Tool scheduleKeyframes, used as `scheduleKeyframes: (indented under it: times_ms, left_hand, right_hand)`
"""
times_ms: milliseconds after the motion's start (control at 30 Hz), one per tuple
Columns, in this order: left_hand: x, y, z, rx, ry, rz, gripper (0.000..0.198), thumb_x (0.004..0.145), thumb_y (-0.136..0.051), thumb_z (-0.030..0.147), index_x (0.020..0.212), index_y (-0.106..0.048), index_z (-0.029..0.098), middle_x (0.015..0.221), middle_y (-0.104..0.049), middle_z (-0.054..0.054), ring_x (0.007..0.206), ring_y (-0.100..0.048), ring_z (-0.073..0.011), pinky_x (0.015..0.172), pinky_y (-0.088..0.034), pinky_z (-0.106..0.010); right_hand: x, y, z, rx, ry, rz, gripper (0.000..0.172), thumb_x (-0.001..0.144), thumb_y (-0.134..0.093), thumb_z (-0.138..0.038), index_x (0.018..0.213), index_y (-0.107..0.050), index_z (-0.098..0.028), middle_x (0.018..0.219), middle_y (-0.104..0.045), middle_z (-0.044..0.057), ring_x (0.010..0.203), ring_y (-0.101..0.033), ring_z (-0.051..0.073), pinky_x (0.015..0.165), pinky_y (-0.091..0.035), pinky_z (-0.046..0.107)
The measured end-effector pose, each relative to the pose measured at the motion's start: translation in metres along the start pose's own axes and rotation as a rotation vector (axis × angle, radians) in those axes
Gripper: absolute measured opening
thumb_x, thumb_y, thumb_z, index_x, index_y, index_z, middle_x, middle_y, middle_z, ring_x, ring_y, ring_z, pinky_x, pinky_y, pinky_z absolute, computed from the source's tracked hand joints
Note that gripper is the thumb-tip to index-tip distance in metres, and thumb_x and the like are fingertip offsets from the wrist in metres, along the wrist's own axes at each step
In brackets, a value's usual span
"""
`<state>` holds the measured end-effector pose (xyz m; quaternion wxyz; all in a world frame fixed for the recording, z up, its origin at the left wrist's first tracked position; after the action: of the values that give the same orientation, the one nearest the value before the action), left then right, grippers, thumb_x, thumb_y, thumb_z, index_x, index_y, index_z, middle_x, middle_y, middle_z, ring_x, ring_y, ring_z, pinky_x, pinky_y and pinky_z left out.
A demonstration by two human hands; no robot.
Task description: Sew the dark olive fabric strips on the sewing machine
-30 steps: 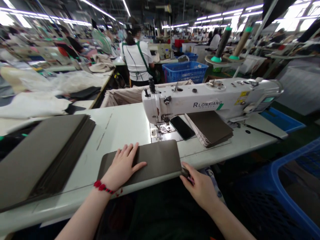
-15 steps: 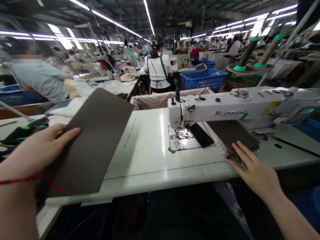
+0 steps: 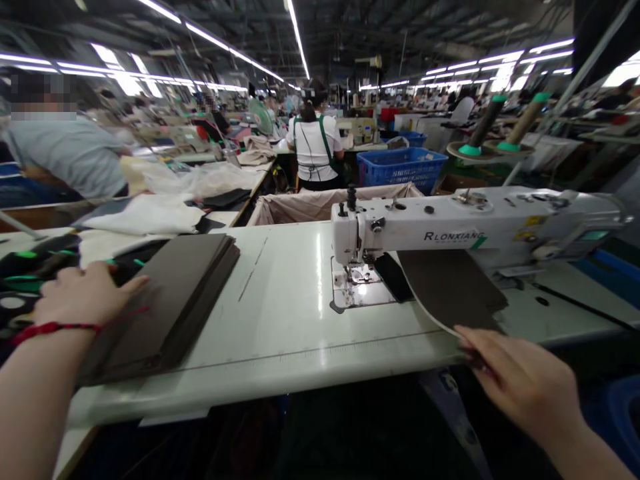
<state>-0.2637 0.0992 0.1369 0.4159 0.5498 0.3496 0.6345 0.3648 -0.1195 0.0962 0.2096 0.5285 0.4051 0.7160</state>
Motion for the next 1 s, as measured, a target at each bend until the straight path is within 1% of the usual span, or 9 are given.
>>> scheduleKeyframes:
  times_ms: [33,100,233,300,400,533,633,767,1000]
  left_hand:
    - [-0.010,0.006,0.023,0.059,0.064,0.111,0.061,0.080,-0.042,0.073,0.099,-0.063,0.019,0.113,-0.064,-0.012,0.120,-0.050,-0.0440,0.090,-0.035,-0.071]
    - [-0.037,-0.002,0.100,-0.057,-0.039,0.042,0.057,0.088,-0.045,0.062,0.126,-0.053,0.021,0.127,-0.057,-0.011,0.123,-0.050,-0.0387,0.098,-0.044,-0.062]
    - [-0.135,-0.046,0.283,-0.378,-0.694,-0.358,0.057,0.096,-0.045,0.046,0.148,-0.029,0.030,0.152,-0.035,-0.004,0.138,-0.035,-0.0262,0.113,-0.034,-0.047]
    - [-0.184,-0.071,0.333,-0.390,-0.984,-0.485,0.065,0.092,-0.054,0.046,0.149,-0.028,0.031,0.152,-0.035,-0.004,0.140,-0.032,-0.0254,0.115,-0.030,-0.045]
    - [-0.211,-0.103,0.333,-0.305,-0.945,-0.458,0.070,0.092,-0.055,0.045,0.152,-0.023,0.030,0.154,-0.031,-0.005,0.141,-0.030,-0.0254,0.115,-0.029,-0.045]
    - [-0.194,-0.118,0.271,-0.137,-0.627,-0.311,0.070,0.094,-0.047,0.050,0.153,-0.018,0.026,0.156,-0.025,-0.008,0.143,-0.025,-0.0298,0.115,-0.024,-0.052]
    - [-0.181,-0.121,0.243,-0.082,-0.557,-0.310,0.061,0.098,-0.040,0.043,0.153,-0.018,0.029,0.157,-0.024,-0.005,0.144,-0.022,-0.0288,0.115,-0.023,-0.052]
    - [-0.169,-0.126,0.247,-0.086,-0.620,-0.399,0.052,0.102,-0.030,0.030,0.152,-0.018,0.036,0.156,-0.026,0.002,0.144,-0.022,-0.0235,0.117,-0.018,-0.051]
    - [-0.134,-0.129,0.270,-0.145,-0.640,-0.453,0.058,0.099,-0.038,0.047,0.152,-0.020,0.032,0.156,-0.026,0.000,0.145,-0.019,-0.0272,0.117,-0.017,-0.052]
  right_hand:
    - [0.007,0.008,-0.025,0.095,0.091,-0.007,0.036,0.090,-0.045,-0.021,0.123,-0.059,-0.025,0.095,-0.073,0.007,0.077,-0.066,0.021,0.067,-0.048,0.035]
    - [0.021,0.010,-0.083,0.241,0.286,-0.064,0.025,0.092,-0.046,-0.021,0.109,-0.064,-0.019,0.078,-0.071,0.005,0.062,-0.063,0.016,0.055,-0.044,0.032]
    - [0.037,-0.026,-0.177,0.448,0.425,-0.048,0.019,0.092,-0.050,-0.022,0.075,-0.059,-0.020,0.051,-0.054,-0.004,0.041,-0.045,0.012,0.040,-0.026,0.031]
    - [0.036,-0.049,-0.203,0.543,0.476,-0.017,0.029,0.092,-0.050,-0.027,0.064,-0.052,-0.021,0.051,-0.051,-0.005,0.039,-0.041,0.012,0.039,-0.021,0.031]
    - [0.030,-0.068,-0.212,0.678,0.529,-0.122,0.029,0.093,-0.051,-0.036,0.068,-0.053,-0.021,0.058,-0.057,-0.006,0.042,-0.044,0.011,0.039,-0.020,0.029]
    - [0.041,-0.072,-0.184,0.971,0.488,-0.490,0.019,0.095,-0.052,-0.039,0.095,-0.063,-0.024,0.083,-0.069,-0.007,0.068,-0.062,0.008,0.052,-0.037,0.020]
    - [0.070,-0.090,-0.146,1.051,0.277,-0.544,0.026,0.095,-0.051,-0.041,0.111,-0.062,-0.025,0.105,-0.070,-0.002,0.095,-0.064,0.011,0.076,-0.044,0.018]
    - [0.110,-0.146,-0.096,0.689,-0.043,-0.468,0.038,0.097,-0.045,-0.035,0.133,-0.051,-0.025,0.139,-0.054,0.004,0.116,-0.057,0.018,0.089,-0.047,0.029]
    - [0.114,-0.186,-0.067,0.336,-0.027,-0.555,0.050,0.095,-0.045,-0.033,0.145,-0.037,-0.032,0.150,-0.039,-0.002,0.102,-0.065,0.021,0.077,-0.053,0.033]
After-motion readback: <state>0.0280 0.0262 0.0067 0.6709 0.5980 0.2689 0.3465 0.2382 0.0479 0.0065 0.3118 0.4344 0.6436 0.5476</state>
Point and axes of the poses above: each hand's wrist, its own x-axis towards the middle knuckle, its own y-axis out of the back of the hand, z = x × y, the point moved 5 cm from there along x, towards the middle knuckle
